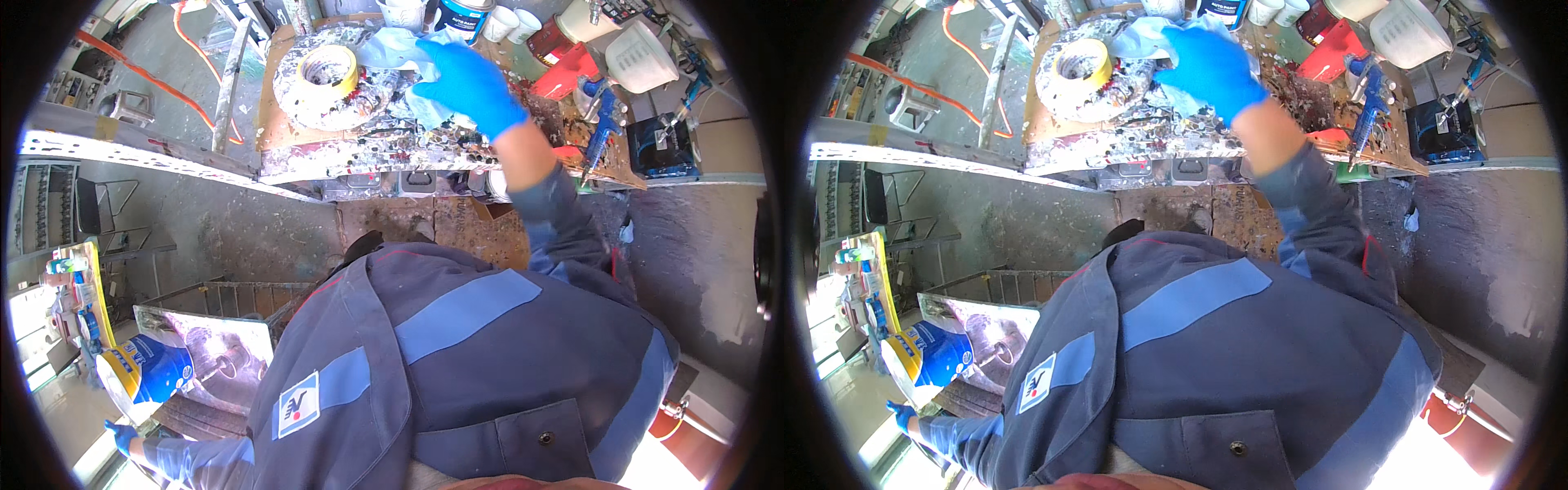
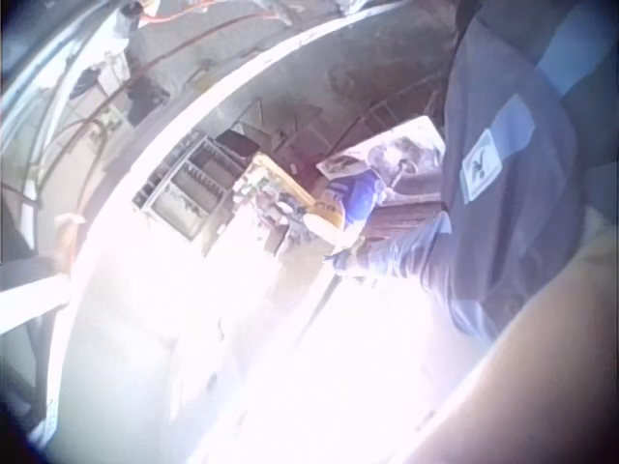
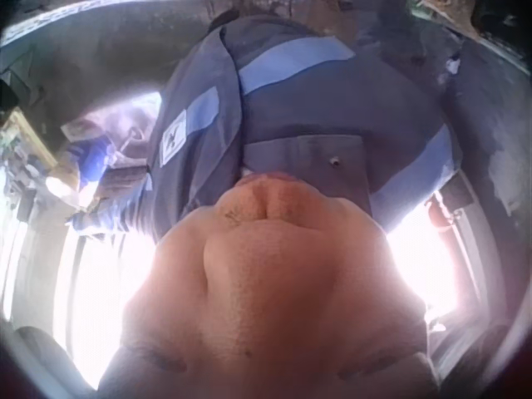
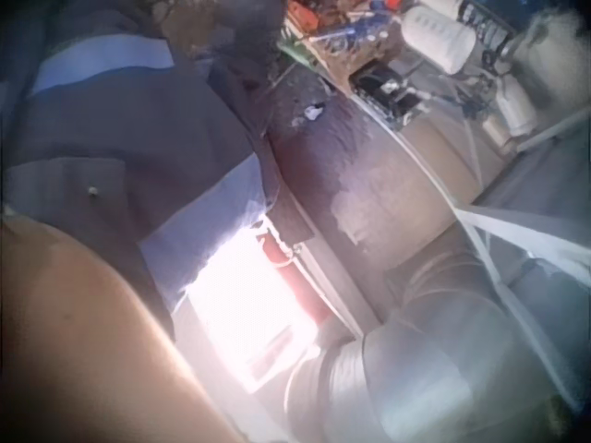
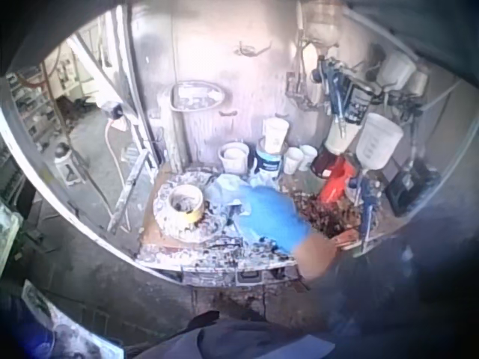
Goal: The person pours a white liquid from a can into a small cup, then uses a yellow measuring tape to measure a distance. They handle a black pouch and a spray gun, then wipe a metal strip with a cloth. The person stirs red paint in a cup with a stick and pours it into a spray gun container.
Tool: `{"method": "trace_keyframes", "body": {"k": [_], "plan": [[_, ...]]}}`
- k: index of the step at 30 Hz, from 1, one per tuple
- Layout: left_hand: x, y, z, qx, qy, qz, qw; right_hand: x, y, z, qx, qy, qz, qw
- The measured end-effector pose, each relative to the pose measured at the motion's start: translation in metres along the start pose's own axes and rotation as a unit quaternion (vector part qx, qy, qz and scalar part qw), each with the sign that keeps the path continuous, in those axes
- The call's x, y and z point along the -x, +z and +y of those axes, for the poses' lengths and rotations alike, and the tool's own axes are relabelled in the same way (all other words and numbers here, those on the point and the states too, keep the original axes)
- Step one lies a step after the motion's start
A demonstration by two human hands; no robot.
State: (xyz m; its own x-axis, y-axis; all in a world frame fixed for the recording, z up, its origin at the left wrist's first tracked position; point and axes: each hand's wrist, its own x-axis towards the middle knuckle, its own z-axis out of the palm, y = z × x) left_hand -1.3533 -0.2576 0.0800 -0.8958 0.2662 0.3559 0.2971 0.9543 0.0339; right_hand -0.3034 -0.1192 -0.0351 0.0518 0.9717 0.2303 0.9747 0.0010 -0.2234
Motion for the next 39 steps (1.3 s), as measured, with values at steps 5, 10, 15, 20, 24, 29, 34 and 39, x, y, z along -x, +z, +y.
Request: {"method": "trace_keyframes", "body": {"k": [5,10,15,20,24,29,34,39], "plan": [[0.069,-0.012,0.038,0.164,0.133,0.072,0.975,-0.055,0.028,0.063,0.142,-0.136,-0.114,0.974],[0.135,-0.035,0.05,0.241,0.263,0.069,0.932,-0.092,0.055,0.106,0.065,-0.205,-0.116,0.97],[0.173,-0.048,0.046,0.515,0.194,-0.079,0.831,-0.115,0.064,0.13,0.027,-0.1,0.018,0.994],[0.22,-0.042,0.052,0.642,0.146,-0.182,0.73,-0.108,0.045,0.108,-0.072,0.012,0.103,0.992],[0.259,-0.029,0.059,0.471,0.291,-0.062,0.831,-0.101,0.011,0.09,-0.168,-0.009,0.138,0.976],[0.304,-0.011,0.068,0.692,0.165,-0.201,0.673,-0.079,-0.058,0.029,-0.175,-0.214,0.221,0.935],[0.363,-0.025,0.079,0.869,0.019,-0.254,0.424,-0.019,-0.104,-0.065,-0.157,-0.505,0.147,0.836],[0.427,-0.039,0.076,0.861,-0.078,-0.298,0.404,0.007,-0.056,-0.159,-0.29,-0.547,0.124,0.776]]}}
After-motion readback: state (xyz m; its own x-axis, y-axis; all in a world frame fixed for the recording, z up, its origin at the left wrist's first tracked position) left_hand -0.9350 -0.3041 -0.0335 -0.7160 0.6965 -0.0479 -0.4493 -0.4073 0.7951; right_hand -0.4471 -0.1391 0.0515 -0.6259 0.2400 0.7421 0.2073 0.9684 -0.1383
